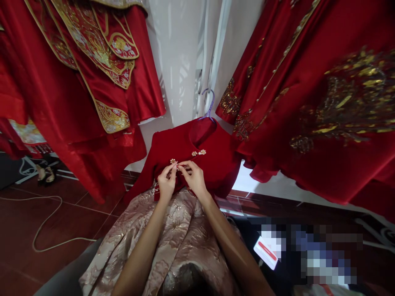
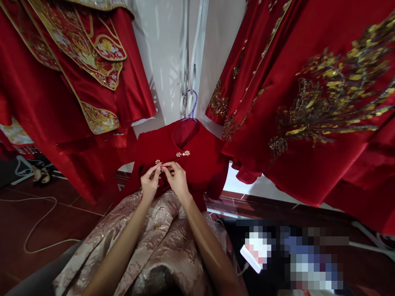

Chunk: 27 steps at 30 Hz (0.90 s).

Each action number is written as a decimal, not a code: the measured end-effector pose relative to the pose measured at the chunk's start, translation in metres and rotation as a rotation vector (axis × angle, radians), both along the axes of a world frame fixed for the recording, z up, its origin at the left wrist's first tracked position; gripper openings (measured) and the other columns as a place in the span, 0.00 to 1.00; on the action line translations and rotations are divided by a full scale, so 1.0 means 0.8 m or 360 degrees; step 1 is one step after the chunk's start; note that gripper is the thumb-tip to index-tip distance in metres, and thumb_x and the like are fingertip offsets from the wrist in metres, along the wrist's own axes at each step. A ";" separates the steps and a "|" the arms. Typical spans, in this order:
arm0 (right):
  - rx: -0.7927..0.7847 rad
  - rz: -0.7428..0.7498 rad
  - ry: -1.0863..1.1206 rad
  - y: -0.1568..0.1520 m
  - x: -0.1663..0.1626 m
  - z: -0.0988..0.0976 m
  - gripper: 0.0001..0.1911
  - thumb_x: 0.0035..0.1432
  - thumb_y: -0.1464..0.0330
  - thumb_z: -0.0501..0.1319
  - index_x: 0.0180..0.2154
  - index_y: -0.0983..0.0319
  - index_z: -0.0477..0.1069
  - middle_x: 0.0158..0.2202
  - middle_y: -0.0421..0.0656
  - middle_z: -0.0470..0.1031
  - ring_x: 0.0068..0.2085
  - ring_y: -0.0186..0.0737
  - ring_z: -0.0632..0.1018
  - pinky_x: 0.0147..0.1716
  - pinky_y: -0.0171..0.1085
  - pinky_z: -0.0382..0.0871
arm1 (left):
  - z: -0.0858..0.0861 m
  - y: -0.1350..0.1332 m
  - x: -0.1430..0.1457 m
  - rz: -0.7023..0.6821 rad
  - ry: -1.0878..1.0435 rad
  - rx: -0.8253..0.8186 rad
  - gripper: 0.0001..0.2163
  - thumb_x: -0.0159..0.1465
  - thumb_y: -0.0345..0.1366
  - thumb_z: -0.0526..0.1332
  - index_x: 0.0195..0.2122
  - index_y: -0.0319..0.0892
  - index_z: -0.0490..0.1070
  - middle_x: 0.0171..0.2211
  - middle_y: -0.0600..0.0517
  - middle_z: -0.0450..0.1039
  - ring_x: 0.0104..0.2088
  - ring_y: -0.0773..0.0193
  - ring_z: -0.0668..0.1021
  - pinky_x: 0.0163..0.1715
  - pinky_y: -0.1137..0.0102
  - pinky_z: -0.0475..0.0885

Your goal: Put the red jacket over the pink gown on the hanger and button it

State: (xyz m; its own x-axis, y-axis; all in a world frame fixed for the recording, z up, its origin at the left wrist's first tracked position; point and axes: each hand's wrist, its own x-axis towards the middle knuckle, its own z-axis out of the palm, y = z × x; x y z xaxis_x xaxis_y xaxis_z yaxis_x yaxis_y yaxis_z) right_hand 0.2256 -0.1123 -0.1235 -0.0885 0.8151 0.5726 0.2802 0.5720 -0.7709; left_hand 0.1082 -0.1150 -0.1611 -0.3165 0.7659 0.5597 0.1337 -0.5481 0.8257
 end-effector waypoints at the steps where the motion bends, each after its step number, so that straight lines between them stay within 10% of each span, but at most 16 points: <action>1: 0.0000 -0.0012 0.0006 0.001 -0.001 0.000 0.12 0.58 0.61 0.57 0.39 0.59 0.73 0.38 0.44 0.75 0.35 0.37 0.77 0.35 0.36 0.75 | 0.001 -0.001 0.000 0.0000 -0.0008 0.0008 0.14 0.62 0.42 0.58 0.45 0.41 0.74 0.45 0.45 0.76 0.45 0.59 0.78 0.45 0.65 0.74; 27: 0.0152 -0.0098 -0.0130 0.004 -0.005 -0.003 0.13 0.62 0.61 0.54 0.41 0.57 0.74 0.39 0.45 0.74 0.36 0.38 0.76 0.36 0.37 0.75 | 0.012 0.003 -0.015 0.0159 0.0256 0.0000 0.12 0.59 0.41 0.61 0.40 0.43 0.77 0.38 0.48 0.78 0.38 0.60 0.80 0.42 0.64 0.75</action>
